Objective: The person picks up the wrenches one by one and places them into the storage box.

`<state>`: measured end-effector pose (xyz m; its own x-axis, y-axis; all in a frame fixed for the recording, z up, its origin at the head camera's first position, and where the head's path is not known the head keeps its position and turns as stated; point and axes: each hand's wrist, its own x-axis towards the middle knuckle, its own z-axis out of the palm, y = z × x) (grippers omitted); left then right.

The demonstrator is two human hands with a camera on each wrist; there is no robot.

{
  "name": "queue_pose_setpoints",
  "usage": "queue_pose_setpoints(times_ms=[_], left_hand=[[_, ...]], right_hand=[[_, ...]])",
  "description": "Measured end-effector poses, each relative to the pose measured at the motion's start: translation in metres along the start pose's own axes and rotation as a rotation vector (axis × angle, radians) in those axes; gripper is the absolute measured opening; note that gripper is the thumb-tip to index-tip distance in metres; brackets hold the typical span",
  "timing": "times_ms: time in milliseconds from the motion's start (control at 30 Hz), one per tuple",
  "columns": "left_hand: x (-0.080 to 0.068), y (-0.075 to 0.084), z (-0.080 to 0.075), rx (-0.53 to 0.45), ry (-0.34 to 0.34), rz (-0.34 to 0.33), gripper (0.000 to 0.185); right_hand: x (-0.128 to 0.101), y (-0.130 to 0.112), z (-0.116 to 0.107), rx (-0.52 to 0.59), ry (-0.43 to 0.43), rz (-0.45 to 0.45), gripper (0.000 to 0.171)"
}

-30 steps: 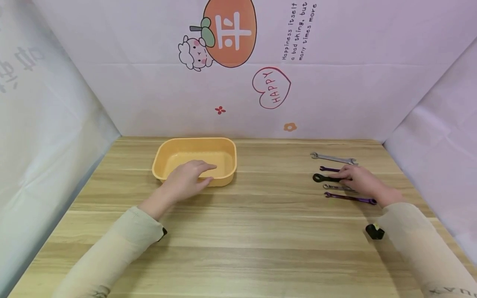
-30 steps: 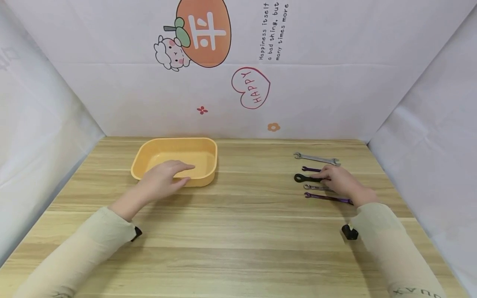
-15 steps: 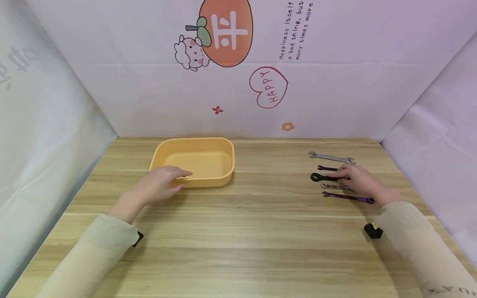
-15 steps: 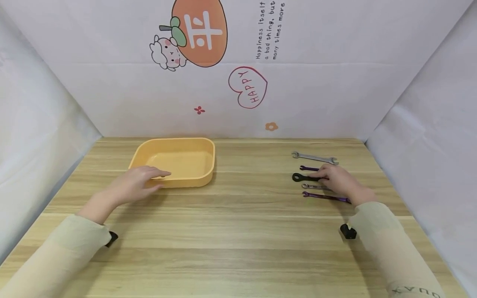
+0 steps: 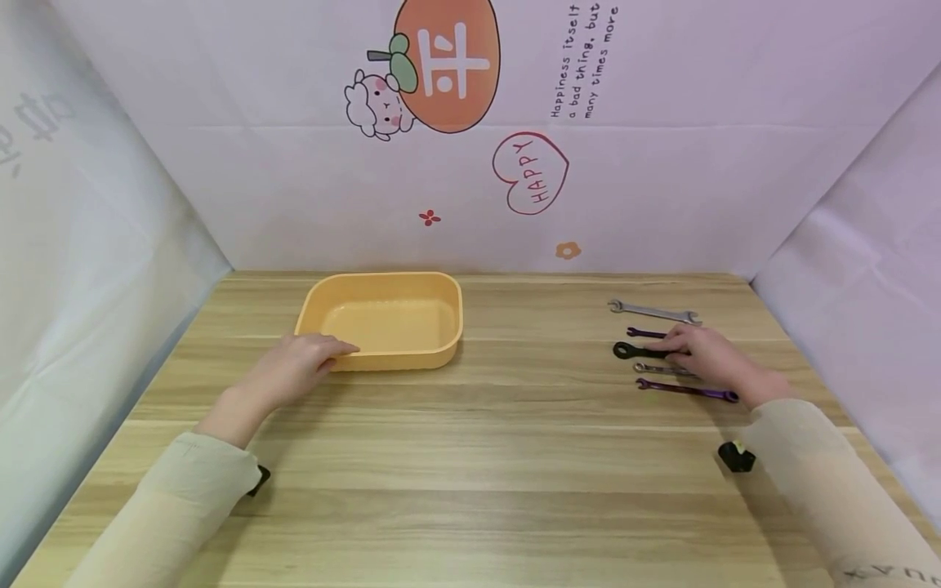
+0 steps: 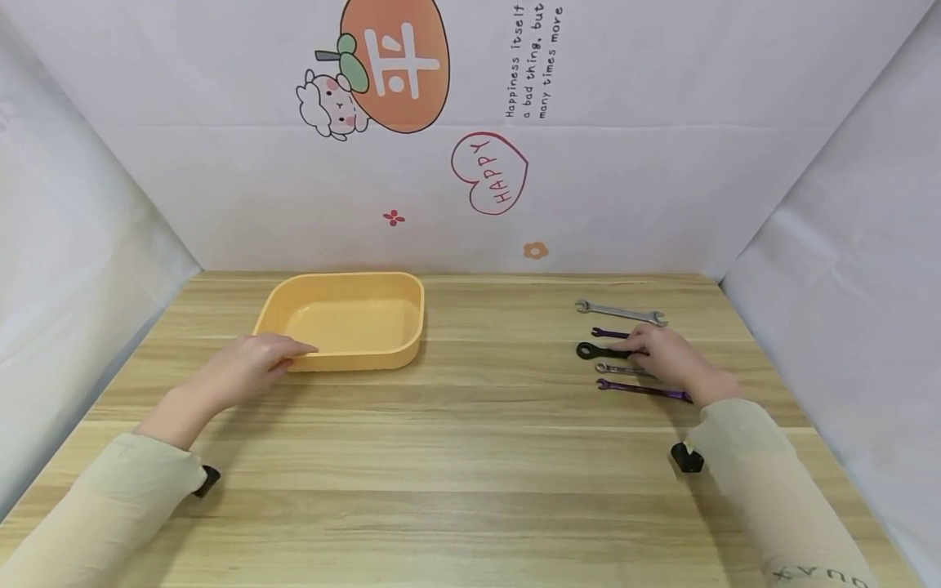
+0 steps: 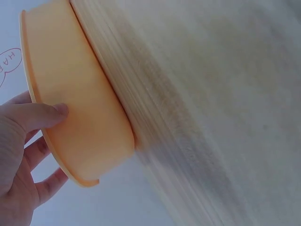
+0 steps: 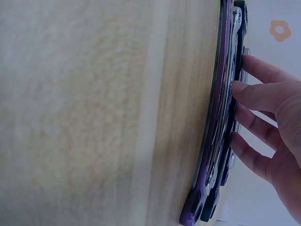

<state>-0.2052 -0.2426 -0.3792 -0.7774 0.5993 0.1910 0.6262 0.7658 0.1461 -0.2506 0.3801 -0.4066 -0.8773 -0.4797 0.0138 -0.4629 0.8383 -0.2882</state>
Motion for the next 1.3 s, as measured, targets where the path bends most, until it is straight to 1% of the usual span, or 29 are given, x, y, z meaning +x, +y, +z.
queue_pose_setpoints(times_ms=[167,267,400,567,633,900,1133,1300], left_hand=[[0.0,0.002,0.0,0.0,0.003,0.013,0.037],[0.001,0.003,0.002,0.009,0.024,0.036,0.038],[0.005,0.007,0.004,0.016,0.05,0.064,0.039],[0.011,0.012,0.007,0.021,0.066,0.088,0.039],[0.014,0.013,0.009,0.029,0.07,0.09,0.038],[0.02,0.02,0.011,0.024,0.042,0.059,0.038],[0.023,0.024,0.013,0.039,0.056,0.058,0.037],[0.023,0.026,0.017,0.048,0.085,0.07,0.035]], right_hand=[[0.0,0.0,0.001,-0.002,0.005,0.001,0.034],[0.0,0.0,0.001,-0.004,-0.003,0.007,0.034],[-0.001,0.0,0.001,-0.007,-0.002,0.004,0.037],[-0.002,-0.002,0.002,-0.007,0.009,-0.014,0.039],[-0.002,-0.001,0.003,-0.008,0.012,-0.022,0.038],[-0.006,-0.001,0.003,0.001,0.015,-0.017,0.039],[-0.003,-0.002,0.002,-0.008,0.015,-0.024,0.037],[-0.001,0.0,0.0,-0.026,0.014,-0.044,0.036]])
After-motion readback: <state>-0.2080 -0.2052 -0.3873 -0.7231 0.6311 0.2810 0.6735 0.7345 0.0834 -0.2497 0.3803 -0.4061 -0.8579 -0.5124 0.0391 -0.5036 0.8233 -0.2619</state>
